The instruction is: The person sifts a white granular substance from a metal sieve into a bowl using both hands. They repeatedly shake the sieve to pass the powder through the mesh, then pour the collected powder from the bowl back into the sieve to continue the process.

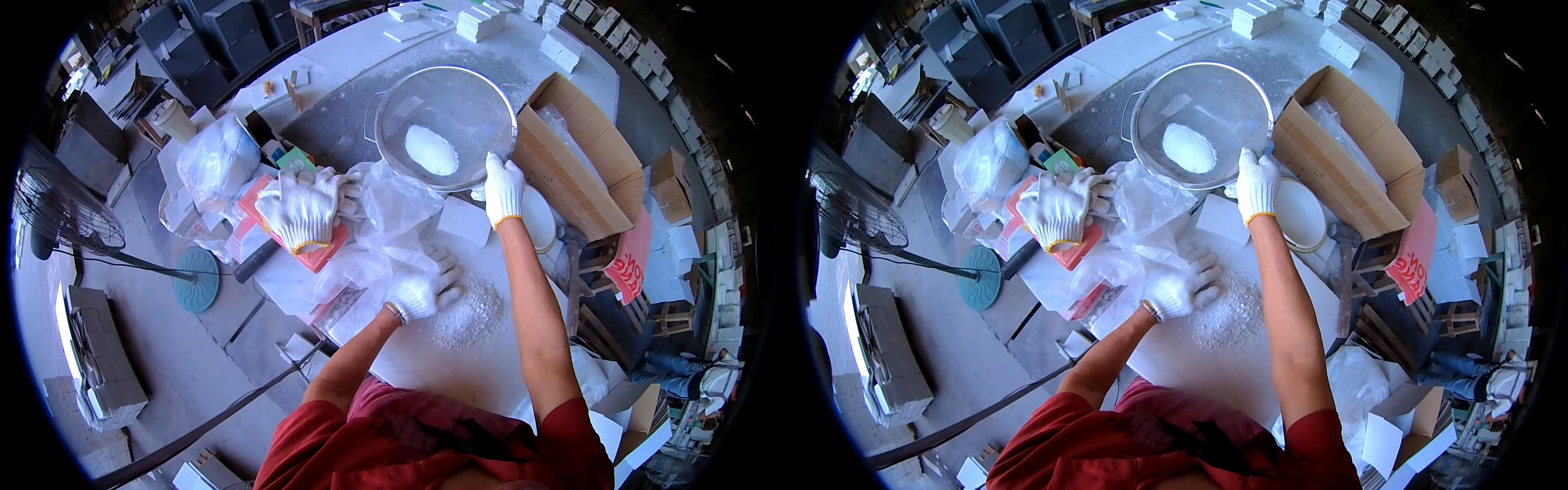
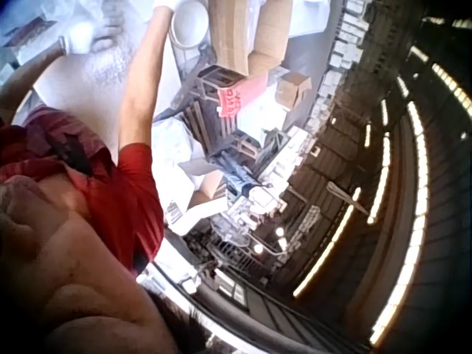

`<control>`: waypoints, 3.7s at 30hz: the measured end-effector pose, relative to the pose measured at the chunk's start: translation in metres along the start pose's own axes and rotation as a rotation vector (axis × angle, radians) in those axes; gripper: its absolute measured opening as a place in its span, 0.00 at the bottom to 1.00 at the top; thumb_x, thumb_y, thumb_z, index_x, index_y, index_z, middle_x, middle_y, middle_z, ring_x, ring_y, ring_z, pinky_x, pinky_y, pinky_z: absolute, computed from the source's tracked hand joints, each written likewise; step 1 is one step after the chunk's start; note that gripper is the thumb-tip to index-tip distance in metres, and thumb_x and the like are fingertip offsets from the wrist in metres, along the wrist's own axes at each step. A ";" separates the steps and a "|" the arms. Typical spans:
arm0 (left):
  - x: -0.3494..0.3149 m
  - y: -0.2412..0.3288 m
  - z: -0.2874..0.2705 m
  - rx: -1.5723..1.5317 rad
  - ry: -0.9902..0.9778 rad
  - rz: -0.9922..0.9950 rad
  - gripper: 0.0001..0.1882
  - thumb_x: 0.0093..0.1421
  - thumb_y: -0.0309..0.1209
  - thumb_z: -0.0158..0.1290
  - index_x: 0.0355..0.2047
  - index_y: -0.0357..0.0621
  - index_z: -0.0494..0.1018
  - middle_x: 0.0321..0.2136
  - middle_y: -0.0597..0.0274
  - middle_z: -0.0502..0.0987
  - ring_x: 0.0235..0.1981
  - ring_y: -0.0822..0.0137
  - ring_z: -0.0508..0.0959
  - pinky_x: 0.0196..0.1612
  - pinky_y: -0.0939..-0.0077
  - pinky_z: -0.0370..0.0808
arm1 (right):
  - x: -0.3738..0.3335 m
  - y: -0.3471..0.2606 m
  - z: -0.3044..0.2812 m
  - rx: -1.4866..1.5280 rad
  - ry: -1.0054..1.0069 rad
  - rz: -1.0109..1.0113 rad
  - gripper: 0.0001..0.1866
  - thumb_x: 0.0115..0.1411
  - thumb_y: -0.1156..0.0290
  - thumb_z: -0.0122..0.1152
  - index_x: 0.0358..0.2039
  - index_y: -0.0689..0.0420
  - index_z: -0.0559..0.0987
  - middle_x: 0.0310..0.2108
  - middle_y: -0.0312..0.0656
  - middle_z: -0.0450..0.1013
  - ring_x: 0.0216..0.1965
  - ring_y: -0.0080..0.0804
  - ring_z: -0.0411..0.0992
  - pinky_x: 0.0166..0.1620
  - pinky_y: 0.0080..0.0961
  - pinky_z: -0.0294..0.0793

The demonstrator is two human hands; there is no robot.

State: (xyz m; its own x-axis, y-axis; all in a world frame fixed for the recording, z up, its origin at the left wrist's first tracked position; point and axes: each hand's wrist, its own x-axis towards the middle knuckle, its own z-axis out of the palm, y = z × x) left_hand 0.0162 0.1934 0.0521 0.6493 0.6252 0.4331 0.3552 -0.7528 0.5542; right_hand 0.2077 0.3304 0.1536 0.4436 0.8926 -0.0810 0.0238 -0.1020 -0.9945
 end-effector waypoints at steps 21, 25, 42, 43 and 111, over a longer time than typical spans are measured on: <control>-0.001 -0.002 0.003 0.044 0.033 0.011 0.17 0.66 0.43 0.60 0.47 0.45 0.82 0.50 0.51 0.80 0.58 0.43 0.77 0.65 0.47 0.72 | 0.001 -0.009 0.002 -0.048 0.021 0.036 0.20 0.73 0.57 0.59 0.43 0.67 0.79 0.32 0.51 0.81 0.21 0.40 0.80 0.22 0.35 0.84; 0.001 -0.003 0.003 0.016 0.090 0.057 0.16 0.63 0.42 0.60 0.42 0.42 0.81 0.45 0.51 0.80 0.52 0.43 0.77 0.60 0.47 0.73 | 0.004 -0.004 0.001 -0.122 0.031 0.019 0.20 0.73 0.58 0.60 0.43 0.68 0.80 0.33 0.53 0.81 0.22 0.41 0.81 0.24 0.36 0.85; -0.002 -0.004 0.007 0.009 0.021 -0.012 0.16 0.65 0.40 0.60 0.47 0.45 0.81 0.51 0.50 0.80 0.57 0.43 0.77 0.61 0.49 0.74 | 0.011 0.007 -0.005 -0.182 0.011 0.011 0.21 0.73 0.58 0.60 0.45 0.69 0.81 0.36 0.51 0.82 0.25 0.39 0.82 0.26 0.36 0.86; 0.000 -0.003 0.007 0.013 0.019 -0.004 0.16 0.65 0.40 0.61 0.47 0.45 0.81 0.50 0.50 0.80 0.57 0.43 0.77 0.61 0.49 0.74 | 0.011 0.005 -0.006 -0.196 0.007 0.008 0.22 0.73 0.58 0.60 0.45 0.69 0.81 0.35 0.51 0.82 0.25 0.39 0.82 0.26 0.36 0.85; -0.002 -0.007 0.015 0.003 0.025 0.000 0.16 0.64 0.40 0.63 0.48 0.46 0.83 0.54 0.50 0.81 0.59 0.42 0.78 0.61 0.47 0.76 | -0.014 -0.028 -0.053 -0.045 0.086 -0.132 0.22 0.71 0.60 0.63 0.44 0.71 0.83 0.35 0.49 0.82 0.30 0.36 0.81 0.33 0.36 0.84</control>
State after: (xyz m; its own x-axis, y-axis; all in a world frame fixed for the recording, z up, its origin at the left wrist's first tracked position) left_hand 0.0226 0.1941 0.0364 0.6319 0.6304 0.4510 0.3574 -0.7532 0.5522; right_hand 0.2479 0.2974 0.1864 0.5091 0.8587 0.0584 0.1264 -0.0075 -0.9919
